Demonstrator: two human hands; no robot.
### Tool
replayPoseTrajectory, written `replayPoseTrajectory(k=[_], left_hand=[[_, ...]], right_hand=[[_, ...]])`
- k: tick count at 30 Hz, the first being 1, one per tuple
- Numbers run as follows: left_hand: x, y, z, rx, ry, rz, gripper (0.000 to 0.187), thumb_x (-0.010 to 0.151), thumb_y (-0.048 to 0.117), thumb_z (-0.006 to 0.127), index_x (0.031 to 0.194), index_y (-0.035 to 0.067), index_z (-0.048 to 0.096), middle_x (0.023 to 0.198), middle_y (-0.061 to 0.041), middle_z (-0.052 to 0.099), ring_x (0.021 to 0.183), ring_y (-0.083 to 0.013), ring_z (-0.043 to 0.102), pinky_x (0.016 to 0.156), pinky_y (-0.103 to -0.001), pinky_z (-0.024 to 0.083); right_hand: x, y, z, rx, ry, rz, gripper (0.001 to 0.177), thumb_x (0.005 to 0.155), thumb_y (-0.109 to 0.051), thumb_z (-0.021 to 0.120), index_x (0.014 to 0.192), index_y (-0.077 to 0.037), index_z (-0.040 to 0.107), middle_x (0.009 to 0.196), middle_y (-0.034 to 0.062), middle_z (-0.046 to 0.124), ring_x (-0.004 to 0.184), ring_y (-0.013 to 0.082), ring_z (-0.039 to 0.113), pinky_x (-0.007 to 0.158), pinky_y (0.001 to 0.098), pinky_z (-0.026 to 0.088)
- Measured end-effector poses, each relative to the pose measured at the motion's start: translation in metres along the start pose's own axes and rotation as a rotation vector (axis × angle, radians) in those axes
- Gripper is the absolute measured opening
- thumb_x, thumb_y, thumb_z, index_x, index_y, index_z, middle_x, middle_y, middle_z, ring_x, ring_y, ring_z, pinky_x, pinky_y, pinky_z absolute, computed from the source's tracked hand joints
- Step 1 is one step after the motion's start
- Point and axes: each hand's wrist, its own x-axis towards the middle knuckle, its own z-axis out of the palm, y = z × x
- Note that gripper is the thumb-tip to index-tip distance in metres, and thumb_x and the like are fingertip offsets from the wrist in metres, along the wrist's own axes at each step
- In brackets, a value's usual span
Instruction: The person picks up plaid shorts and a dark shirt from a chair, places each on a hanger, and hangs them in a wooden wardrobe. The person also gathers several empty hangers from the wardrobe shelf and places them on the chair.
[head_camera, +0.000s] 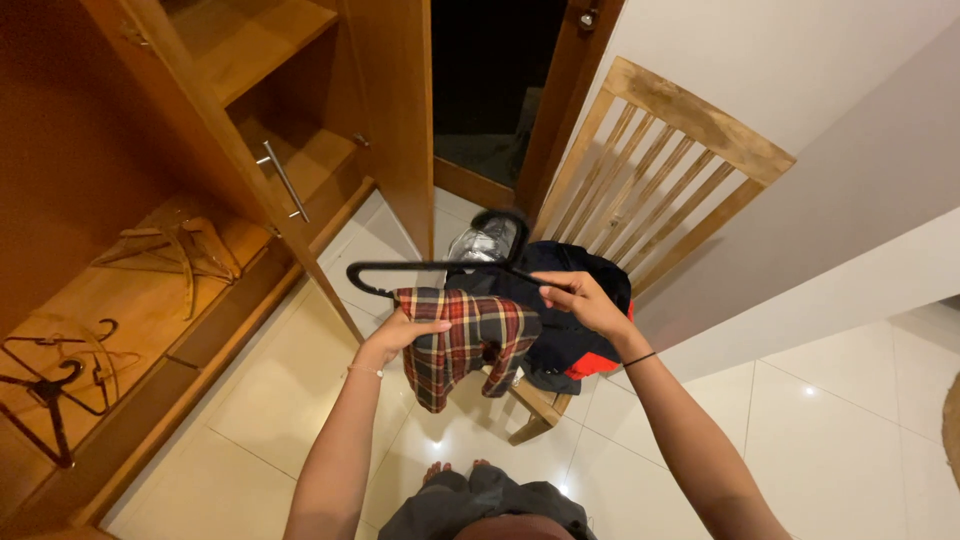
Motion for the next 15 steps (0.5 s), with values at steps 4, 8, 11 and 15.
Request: replayPoseTrajectory(k=[4,8,11,15], left_hand=[[-0.014,0.019,-0.007,-0.03,-0.081,-0.05,0.083,0.067,0.01,0.088,0.139,0.002,0.047,0.139,-0.015,0.052,0.13,-0.029,0.046,0.109,-0.045,0.036],[-0.015,0.011,-0.018,-0.238,-0.123,-0.146,0.079,0.063,-0.001,0.086,0.135,0.003,0.054,0.127,-0.017,0.061,0.112,-0.031,0.06,0.094,-0.045,0.049],[-0.012,0.01,-0.025,-0.194,0.013,-0.096,0.073,0.06,0.006,0.089,0.127,0.004,0.059,0.116,-0.017,0.066,0.103,-0.0309,0.066,0.087,-0.045,0.054],[0.026,-0.048,-0.055,0.095,0.408,0.206,0.106,0.054,0.035,0.098,0.137,0.016,0.035,0.126,-0.01,0.05,0.11,-0.0281,0.055,0.095,-0.045,0.045]], right_hand=[[0.003,0.002,0.001,-0.007,0.018,-0.033,0.034,0.088,0.0,0.059,0.121,-0.008,0.067,0.062,0.0083,0.061,0.052,0.0097,0.046,0.051,0.02,0.039],[0.001,0.001,0.006,0.044,0.052,-0.054,0.035,0.087,0.001,0.061,0.121,-0.006,0.066,0.062,0.0114,0.062,0.051,0.0125,0.049,0.052,0.0236,0.042],[0.003,-0.006,0.005,0.051,0.054,-0.063,0.035,0.087,0.0,0.062,0.12,-0.008,0.067,0.062,0.0097,0.061,0.053,0.0114,0.048,0.053,0.0232,0.042],[0.002,-0.01,0.009,0.017,0.061,-0.062,0.034,0.085,0.0,0.063,0.118,-0.007,0.068,0.061,0.009,0.061,0.054,0.011,0.049,0.052,0.0226,0.042]])
